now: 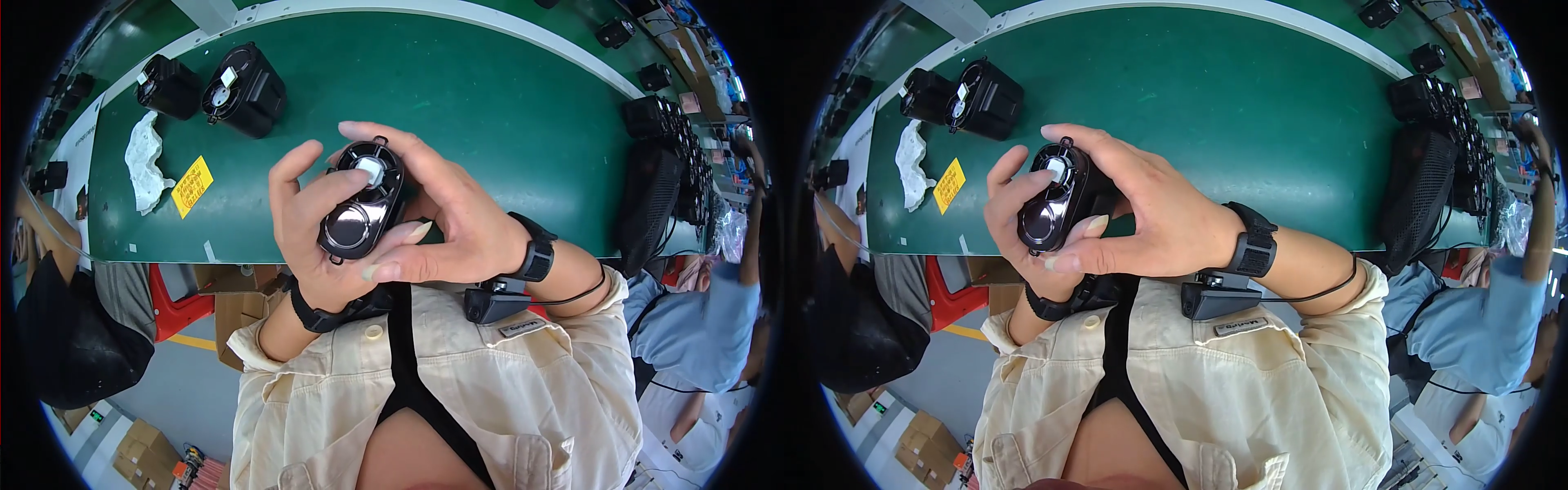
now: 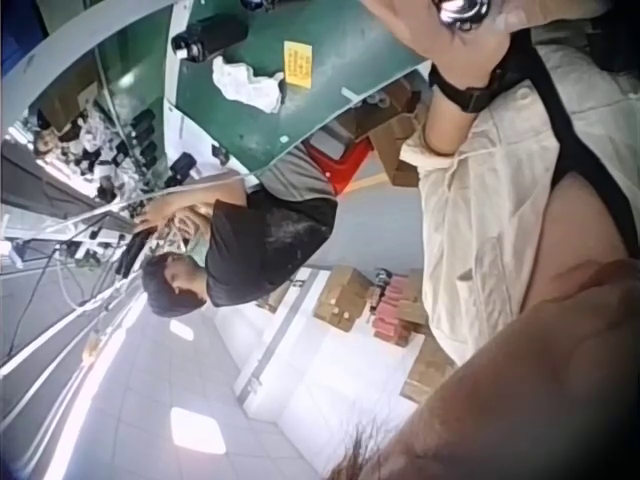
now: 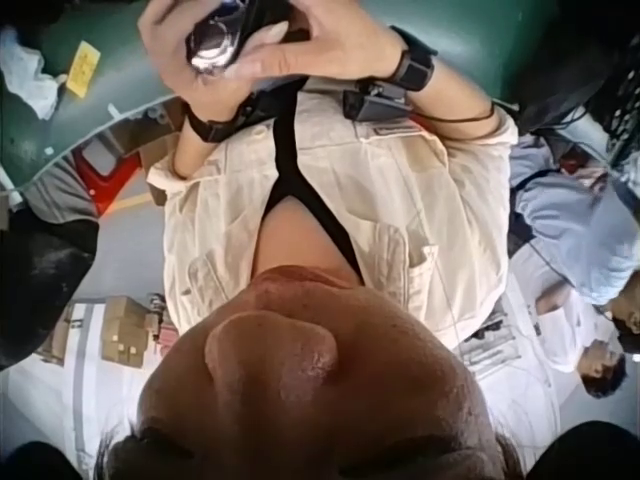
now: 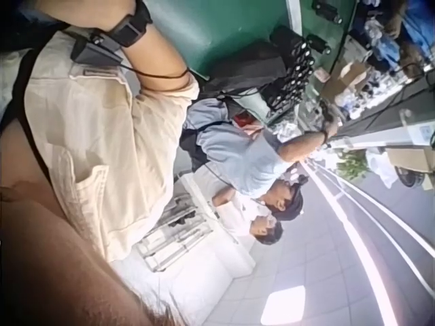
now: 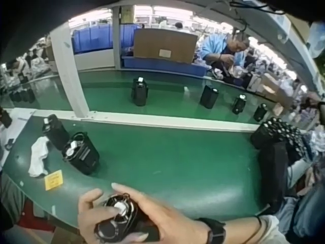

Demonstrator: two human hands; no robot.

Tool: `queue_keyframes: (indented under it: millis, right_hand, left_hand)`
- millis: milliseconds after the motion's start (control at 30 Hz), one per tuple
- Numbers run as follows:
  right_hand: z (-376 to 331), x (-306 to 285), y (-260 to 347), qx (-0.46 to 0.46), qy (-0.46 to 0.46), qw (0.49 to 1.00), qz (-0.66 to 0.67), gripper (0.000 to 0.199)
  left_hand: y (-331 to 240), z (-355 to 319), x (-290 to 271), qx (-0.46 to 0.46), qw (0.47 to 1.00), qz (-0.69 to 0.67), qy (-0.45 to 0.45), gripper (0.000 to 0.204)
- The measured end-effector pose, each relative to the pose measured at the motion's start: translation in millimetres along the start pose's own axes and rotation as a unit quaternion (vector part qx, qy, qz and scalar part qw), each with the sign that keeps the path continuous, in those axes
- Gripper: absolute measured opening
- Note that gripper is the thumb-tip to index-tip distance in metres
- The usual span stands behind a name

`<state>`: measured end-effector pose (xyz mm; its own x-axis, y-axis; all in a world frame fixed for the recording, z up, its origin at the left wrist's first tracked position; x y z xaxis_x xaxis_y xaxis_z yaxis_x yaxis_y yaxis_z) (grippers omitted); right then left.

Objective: The person picks up a rangefinder, peels a small white sticker from its lens area, and then presses a new white sticker onto the same spot. This process is repeated for several rangefinders, which are then placed back on the table.

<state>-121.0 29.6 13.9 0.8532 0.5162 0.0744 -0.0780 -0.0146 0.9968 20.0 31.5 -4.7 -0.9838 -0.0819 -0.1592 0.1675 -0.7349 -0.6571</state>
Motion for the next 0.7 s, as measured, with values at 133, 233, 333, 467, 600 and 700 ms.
queue_keyframes:
  millis: [133,233,333,467,600,700]
  right_hand:
    - [-1.1,-1.3,-5.1,-0.016,0.014,0.999,-0.025,0.1]
    - [-1.1,-1.2,-5.5,-0.028,0.021,0.998,-0.047,0.102]
    - [-1.3,0.0,-4.8,-0.034,0.024,0.997,-0.062,0.103]
    - [-2.3,3.6,0.0,-0.004,0.01,1.0,-0.027,0.107]
    - [-2.6,4.7,1.7,-0.003,0.023,0.999,-0.035,0.11]
    - [-2.7,5.1,-1.4,-0.041,0.016,0.996,-0.081,0.111]
  left_hand:
    - [-1.3,-1.0,-2.6,-0.047,0.999,-0.02,0.002,0.065]
    - [-3.0,1.3,-4.3,-0.048,0.999,-0.012,0.002,0.066]
    - [-1.1,0.2,-7.5,-0.069,0.997,-0.017,0.004,0.062]
    - [-1.1,0.6,-11.5,-0.134,0.987,-0.09,-0.014,0.055]
    - [2.6,-0.8,-13.5,-0.181,0.968,-0.165,-0.045,0.047]
    - [4.9,-2.7,-14.0,-0.215,0.954,-0.199,-0.069,0.044]
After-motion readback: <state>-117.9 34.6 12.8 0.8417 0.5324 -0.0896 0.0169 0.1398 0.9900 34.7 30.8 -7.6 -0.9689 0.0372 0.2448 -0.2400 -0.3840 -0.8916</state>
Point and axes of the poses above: each hand's wrist, its own z-axis towards the middle knuckle, its own x-axis out of the palm, y = z × x, the point moved 4 cm from there along z, towards the middle knuckle, and after that the axes turned 1 degree about -z, right-handed, at the moved point
